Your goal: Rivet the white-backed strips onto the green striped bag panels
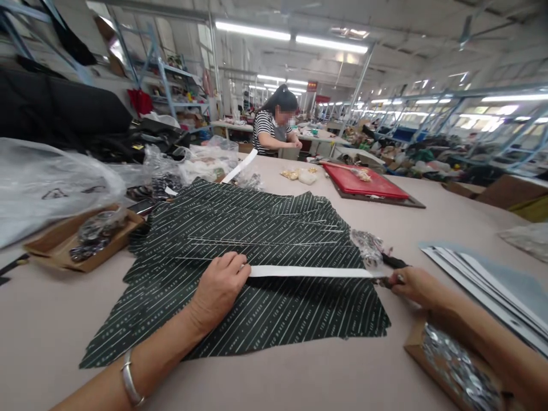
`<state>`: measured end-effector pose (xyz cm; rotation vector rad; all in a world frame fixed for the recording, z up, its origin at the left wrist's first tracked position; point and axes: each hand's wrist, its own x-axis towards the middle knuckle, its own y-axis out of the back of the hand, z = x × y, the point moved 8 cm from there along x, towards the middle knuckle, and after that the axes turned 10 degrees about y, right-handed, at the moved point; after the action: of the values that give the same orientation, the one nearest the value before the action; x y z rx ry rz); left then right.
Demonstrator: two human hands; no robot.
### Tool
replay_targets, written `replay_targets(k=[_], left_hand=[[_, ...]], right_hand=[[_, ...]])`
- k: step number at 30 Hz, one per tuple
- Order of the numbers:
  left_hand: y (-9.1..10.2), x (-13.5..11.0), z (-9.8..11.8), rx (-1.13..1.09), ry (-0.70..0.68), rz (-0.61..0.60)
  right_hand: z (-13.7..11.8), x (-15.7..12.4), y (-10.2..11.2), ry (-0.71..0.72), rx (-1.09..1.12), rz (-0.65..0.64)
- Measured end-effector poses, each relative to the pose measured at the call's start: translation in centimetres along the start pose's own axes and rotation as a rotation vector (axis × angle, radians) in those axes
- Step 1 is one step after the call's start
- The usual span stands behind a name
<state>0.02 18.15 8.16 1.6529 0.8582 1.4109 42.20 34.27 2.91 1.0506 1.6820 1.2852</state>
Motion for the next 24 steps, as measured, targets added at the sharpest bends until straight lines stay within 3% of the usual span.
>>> replay_targets(k=[4,8,13,17,20,24], left_hand=[[0.6,-0.9,-0.2,-0.059,-0.008,-0.024],[2.5,-0.4,-1.3,-0.196,0.058,-0.111],[2.9,-0.5,-3.5,-0.520,0.316,-0.531],[2.2,-3.1,-1.7,-0.695,0.395,-0.833],[1.1,-5.2,0.6,-0.819,0.423,-0.989],[-0.1,-7.0,2.6,-0.902,0.428,-1.120]], right_hand=[[-0.9,-0.2,0.0,-0.009,-0.014,-0.075],[-2.0,-1.2,2.3,-0.038,-0.047,-0.042],[-4.3,-4.1,7.5,-0.070,-0.022,0.040],[-10.6,-8.8,10.0,-0.017,0.193,0.168],[-16.7,-12.4,8.3,0.007,0.494,0.205],[-24.7,-15.1,1.4,-0.007,0.838,-0.067]])
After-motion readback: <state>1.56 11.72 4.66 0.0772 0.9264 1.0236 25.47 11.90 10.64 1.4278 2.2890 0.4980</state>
